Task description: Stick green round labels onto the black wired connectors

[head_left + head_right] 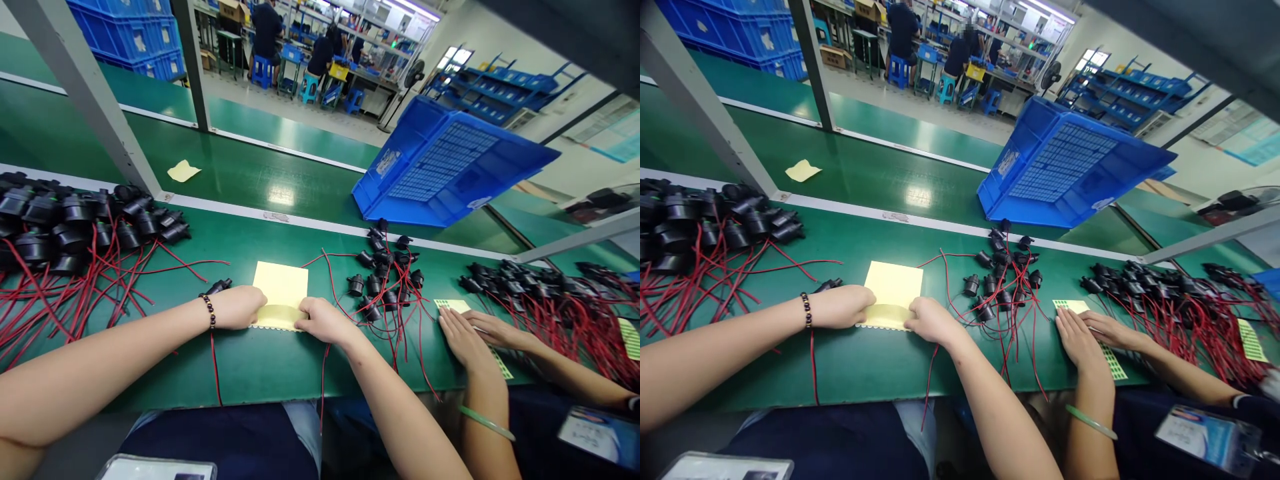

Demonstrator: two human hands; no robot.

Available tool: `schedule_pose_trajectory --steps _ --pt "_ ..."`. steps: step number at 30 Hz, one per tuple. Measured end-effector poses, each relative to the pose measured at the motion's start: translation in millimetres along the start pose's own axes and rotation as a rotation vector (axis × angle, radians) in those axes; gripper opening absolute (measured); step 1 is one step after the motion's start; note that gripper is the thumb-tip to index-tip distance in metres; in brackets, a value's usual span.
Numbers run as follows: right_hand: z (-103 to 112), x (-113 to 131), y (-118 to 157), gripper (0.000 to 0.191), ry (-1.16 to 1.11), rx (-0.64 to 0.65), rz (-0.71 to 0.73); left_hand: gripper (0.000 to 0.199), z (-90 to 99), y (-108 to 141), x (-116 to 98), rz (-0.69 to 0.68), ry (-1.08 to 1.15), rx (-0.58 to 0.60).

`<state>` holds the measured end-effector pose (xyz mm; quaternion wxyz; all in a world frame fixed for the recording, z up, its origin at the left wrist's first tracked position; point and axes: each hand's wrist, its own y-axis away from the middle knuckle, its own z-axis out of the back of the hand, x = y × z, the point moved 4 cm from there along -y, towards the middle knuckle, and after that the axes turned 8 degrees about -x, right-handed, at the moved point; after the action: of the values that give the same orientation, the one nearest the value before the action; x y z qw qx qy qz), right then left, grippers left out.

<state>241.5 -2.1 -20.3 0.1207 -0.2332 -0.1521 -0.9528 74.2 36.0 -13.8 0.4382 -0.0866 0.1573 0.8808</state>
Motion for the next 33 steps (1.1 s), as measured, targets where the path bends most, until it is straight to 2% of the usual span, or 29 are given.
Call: schedule_pose_trajectory --steps 15,22,25,27,29,31,33 --pt "-1.1 10.6 2.1 0.007 0.216 -0.036 0.012 0.015 -1.5 2.1 -1.2 -0.01 0.006 -0.036" --pt "-2.0 14.0 1.8 0.006 0.264 -0.013 0.007 0.013 -6.6 2.6 0.3 -0.005 0.004 -0.032" --pt "-0.1 13.6 1.1 0.007 0.301 -0.016 -0.018 0.019 -5.0 7.5 -2.7 -0.013 -0.004 -0.06" --pt "1.6 12.7 -0.2 0.011 0.321 -0.007 -0.048 0.036 1.5 12.6 -7.7 -0.068 -0.028 -0.149" --pt "3.2 12.2 -1.9 0.016 0.331 0.013 -0.075 0.051 9.0 17.8 -14.8 -0.192 -0.062 -0.245" --pt "4.5 12.3 -3.4 0.019 0.338 0.034 -0.088 0.052 13.4 21.8 -20.4 -0.33 -0.075 -0.285" --pt "5.7 12.5 -4.2 0.019 0.342 0.044 -0.094 0.046 14.1 23.2 -21.6 -0.412 -0.059 -0.28"
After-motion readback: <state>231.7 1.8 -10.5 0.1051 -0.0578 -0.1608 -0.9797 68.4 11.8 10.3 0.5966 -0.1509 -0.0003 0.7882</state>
